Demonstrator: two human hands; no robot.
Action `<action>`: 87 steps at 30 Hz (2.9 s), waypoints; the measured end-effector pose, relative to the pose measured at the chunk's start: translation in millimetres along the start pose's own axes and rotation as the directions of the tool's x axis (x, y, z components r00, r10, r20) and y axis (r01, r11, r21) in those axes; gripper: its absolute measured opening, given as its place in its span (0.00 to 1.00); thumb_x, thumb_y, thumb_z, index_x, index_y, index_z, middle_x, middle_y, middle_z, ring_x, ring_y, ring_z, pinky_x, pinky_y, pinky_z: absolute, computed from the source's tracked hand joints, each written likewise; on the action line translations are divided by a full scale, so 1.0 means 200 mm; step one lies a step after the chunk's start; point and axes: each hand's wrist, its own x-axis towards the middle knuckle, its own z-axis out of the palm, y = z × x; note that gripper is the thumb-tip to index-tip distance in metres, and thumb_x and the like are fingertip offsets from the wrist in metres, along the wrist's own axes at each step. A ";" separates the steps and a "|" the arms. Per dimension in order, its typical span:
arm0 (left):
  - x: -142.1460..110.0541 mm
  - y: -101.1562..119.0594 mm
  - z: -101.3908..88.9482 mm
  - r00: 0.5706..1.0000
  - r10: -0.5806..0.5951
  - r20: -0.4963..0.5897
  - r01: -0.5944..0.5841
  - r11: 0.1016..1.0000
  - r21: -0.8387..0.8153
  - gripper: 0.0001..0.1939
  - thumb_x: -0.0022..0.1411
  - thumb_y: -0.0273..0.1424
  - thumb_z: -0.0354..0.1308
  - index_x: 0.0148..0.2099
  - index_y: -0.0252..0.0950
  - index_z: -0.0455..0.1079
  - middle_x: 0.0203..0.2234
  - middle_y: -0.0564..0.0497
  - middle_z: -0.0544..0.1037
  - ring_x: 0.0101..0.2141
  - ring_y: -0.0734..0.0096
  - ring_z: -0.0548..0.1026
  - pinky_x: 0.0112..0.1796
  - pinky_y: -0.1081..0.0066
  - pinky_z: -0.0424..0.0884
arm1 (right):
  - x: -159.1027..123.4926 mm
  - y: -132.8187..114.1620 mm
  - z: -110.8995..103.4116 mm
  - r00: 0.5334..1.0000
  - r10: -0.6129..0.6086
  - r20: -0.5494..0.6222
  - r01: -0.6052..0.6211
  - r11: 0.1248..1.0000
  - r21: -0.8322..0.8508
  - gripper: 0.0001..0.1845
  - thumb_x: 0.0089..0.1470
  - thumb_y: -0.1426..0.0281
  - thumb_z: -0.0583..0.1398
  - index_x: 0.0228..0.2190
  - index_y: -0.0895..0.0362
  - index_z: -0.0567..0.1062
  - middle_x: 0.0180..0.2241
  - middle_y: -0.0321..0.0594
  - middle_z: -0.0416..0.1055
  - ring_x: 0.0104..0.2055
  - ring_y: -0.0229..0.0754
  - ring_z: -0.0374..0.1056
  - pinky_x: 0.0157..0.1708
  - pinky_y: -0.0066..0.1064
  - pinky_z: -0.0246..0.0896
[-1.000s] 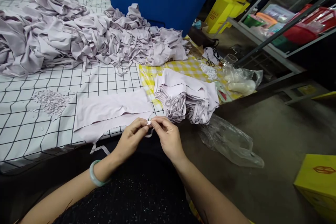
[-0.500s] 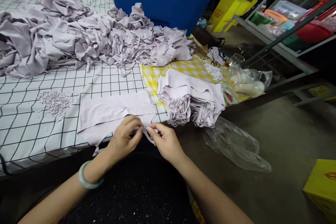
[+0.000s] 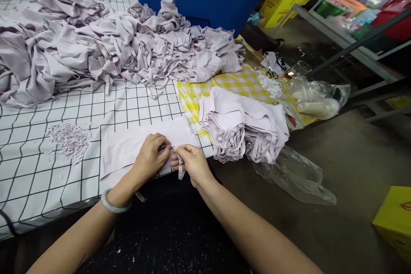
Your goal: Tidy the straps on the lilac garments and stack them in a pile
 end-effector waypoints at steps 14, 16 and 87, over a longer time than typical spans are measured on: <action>0.01 0.04 0.02 0.983 -0.177 -0.042 0.173 0.982 -0.072 0.06 0.60 0.24 0.57 0.31 0.38 0.66 0.30 0.50 0.74 0.34 0.62 0.68 0.38 0.61 0.65 | 0.05 -0.01 0.06 0.987 0.001 -0.159 0.010 0.997 0.073 0.05 0.43 0.69 0.65 0.24 0.58 0.76 0.20 0.34 0.73 0.20 0.34 0.69 0.23 0.28 0.71; 0.01 0.04 0.02 0.982 -0.184 -0.031 0.182 0.981 -0.060 0.06 0.60 0.24 0.57 0.32 0.38 0.67 0.31 0.50 0.74 0.35 0.62 0.69 0.38 0.60 0.64 | 0.05 -0.01 0.06 0.987 0.000 -0.161 0.013 0.997 0.081 0.06 0.42 0.69 0.65 0.24 0.58 0.75 0.20 0.33 0.72 0.19 0.34 0.68 0.23 0.27 0.70; -0.74 -0.08 -0.39 0.974 0.010 0.225 -0.070 0.963 0.260 0.11 0.69 0.34 0.57 0.49 0.47 0.79 0.66 0.50 0.64 0.66 0.52 0.59 0.63 0.44 0.57 | -0.30 -0.06 0.22 0.661 -0.047 0.749 0.293 0.935 -0.200 0.14 0.50 0.65 0.69 0.41 0.52 0.81 0.39 0.41 0.80 0.45 0.46 0.75 0.49 0.43 0.67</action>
